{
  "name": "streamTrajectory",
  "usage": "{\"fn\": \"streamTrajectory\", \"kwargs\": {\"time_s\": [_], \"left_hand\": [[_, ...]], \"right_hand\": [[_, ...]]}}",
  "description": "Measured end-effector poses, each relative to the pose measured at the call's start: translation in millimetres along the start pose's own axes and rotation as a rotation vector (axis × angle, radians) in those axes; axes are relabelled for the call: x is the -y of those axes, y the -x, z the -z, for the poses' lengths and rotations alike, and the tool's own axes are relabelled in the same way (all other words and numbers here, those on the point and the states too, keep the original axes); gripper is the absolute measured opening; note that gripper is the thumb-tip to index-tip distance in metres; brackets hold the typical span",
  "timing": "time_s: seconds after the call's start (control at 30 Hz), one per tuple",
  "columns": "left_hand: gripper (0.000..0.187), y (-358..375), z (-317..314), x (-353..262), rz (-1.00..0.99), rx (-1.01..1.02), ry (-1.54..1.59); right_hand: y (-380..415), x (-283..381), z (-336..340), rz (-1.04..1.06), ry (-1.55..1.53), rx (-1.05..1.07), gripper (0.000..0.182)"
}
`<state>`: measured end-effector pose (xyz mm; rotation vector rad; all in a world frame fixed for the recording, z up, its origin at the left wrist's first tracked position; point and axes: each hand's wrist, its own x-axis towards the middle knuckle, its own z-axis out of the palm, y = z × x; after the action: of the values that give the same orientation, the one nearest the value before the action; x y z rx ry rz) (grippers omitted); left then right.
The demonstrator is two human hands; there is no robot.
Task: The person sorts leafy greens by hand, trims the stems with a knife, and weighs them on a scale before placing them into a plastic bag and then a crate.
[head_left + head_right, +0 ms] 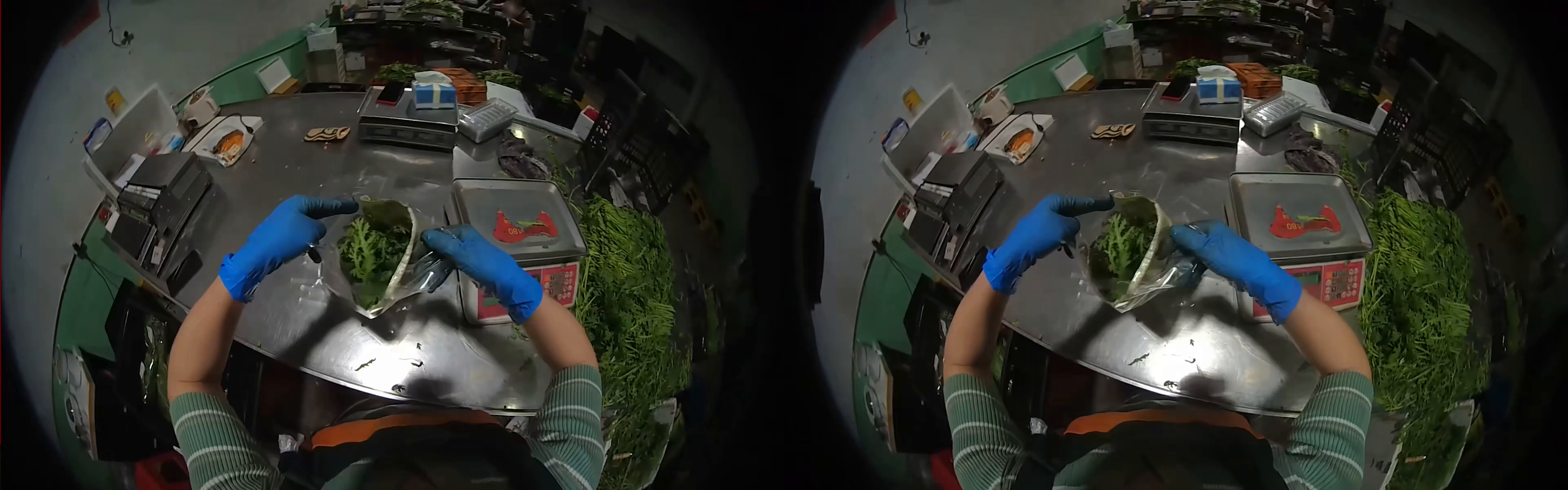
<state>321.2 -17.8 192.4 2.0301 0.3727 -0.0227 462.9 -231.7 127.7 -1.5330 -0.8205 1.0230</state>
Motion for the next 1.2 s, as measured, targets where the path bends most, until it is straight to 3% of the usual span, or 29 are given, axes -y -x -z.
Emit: {"fn": "streamTrajectory", "kwargs": {"time_s": [0.07, 0.1, 0.13, 0.2, 0.27, 0.3, 0.37, 0.53, 0.6, 0.67, 0.73, 0.77, 0.8, 0.83, 0.87, 0.9, 0.93, 1.0, 1.03, 1.07, 1.1, 1.13, 1.17, 1.2], "left_hand": [[0.058, -3, -8, 25, 0.123, 0.041, -0.122], [0.058, -8, -10, 31, 0.211, 0.099, -0.265], [0.06, -3, -18, 35, 0.0, 0.055, -0.147], [0.061, -4, -17, 33, 0.007, 0.069, -0.057], [0.062, -8, -18, 33, 0.005, 0.105, 0.036], [0.063, -8, -17, 35, 0.037, 0.121, 0.075], [0.064, -11, -18, 33, 0.051, 0.144, 0.095], [0.057, 6, -12, 9, 0.015, 0.077, 0.068], [0.055, 7, 1, -6, -0.034, 0.053, 0.087], [0.051, 11, 16, -3, -0.222, 0.006, 0.239], [0.049, -11, 1, 6, 0.165, 0.003, -0.028], [0.049, -7, -2, 8, 0.111, 0.057, -0.003], [0.05, -7, 2, 2, 0.021, 0.097, -0.001], [0.05, -7, 4, -2, 0.038, 0.077, 0.01], [0.051, -8, 4, -7, 0.05, 0.027, -0.001], [0.052, -9, 5, -12, 0.057, -0.014, -0.018], [0.054, -10, 10, -18, 0.077, -0.021, -0.047], [0.052, -7, 13, -18, -0.009, -0.069, -0.127], [0.051, -3, 10, -14, -0.169, -0.14, -0.231], [0.051, 0, 9, -7, -0.163, -0.14, -0.228], [0.052, 5, 8, 4, -0.302, -0.204, -0.319], [0.054, 11, 4, 17, -0.44, -0.263, -0.408], [0.054, 19, -1, 31, -0.431, -0.255, -0.402], [0.055, 27, -7, 46, -0.437, -0.272, -0.569]], "right_hand": [[2, -19, -5, -0.03, -0.076, -0.036, 0.035], [0, -27, -5, 0.105, 0.481, -0.189, 0.03], [1, -24, -6, 0.239, 1.038, -0.361, 0.025], [8, -6, -13, 0.298, 1.036, -0.513, 0.023], [12, 18, -21, 0.806, 1.121, -0.473, 0.021], [10, 15, -18, 0.795, 1.138, -0.506, 0.021], [-3, 0, -7, 0.845, 1.23, -0.145, 0.022], [2, 16, 0, 0.808, 1.204, -0.105, 0.021], [20, 56, 2, 0.97, 1.124, -0.219, 0.02], [18, 71, 2, 1.083, 0.866, -0.342, 0.021], [4, 45, -4, 0.825, 1.131, -0.185, 0.022], [-2, 34, 6, 0.698, 1.198, -0.09, 0.022], [6, 52, 15, 0.804, 1.023, -0.14, 0.02], [17, 82, 26, 0.996, 0.848, -0.301, 0.014], [46, 108, 42, 0.848, 0.465, -0.516, 0.011], [68, 124, 61, 0.952, 0.387, -0.909, 0.013], [85, 134, 85, 1.074, 0.271, -1.146, 0.017], [110, 119, 132, 1.264, 0.284, -1.135, 0.02], [111, 109, 139, 1.26, 0.283, -1.131, 0.02], [108, 92, 145, 1.136, 0.309, -1.17, 0.02], [102, 72, 149, 1.003, 0.333, -1.204, 0.019], [91, 40, 154, 0.998, 0.493, -1.221, 0.02], [83, 15, 157, 0.995, 0.659, -1.234, 0.022], [77, 11, 134, 0.889, 0.913, -1.066, 0.024]]}}
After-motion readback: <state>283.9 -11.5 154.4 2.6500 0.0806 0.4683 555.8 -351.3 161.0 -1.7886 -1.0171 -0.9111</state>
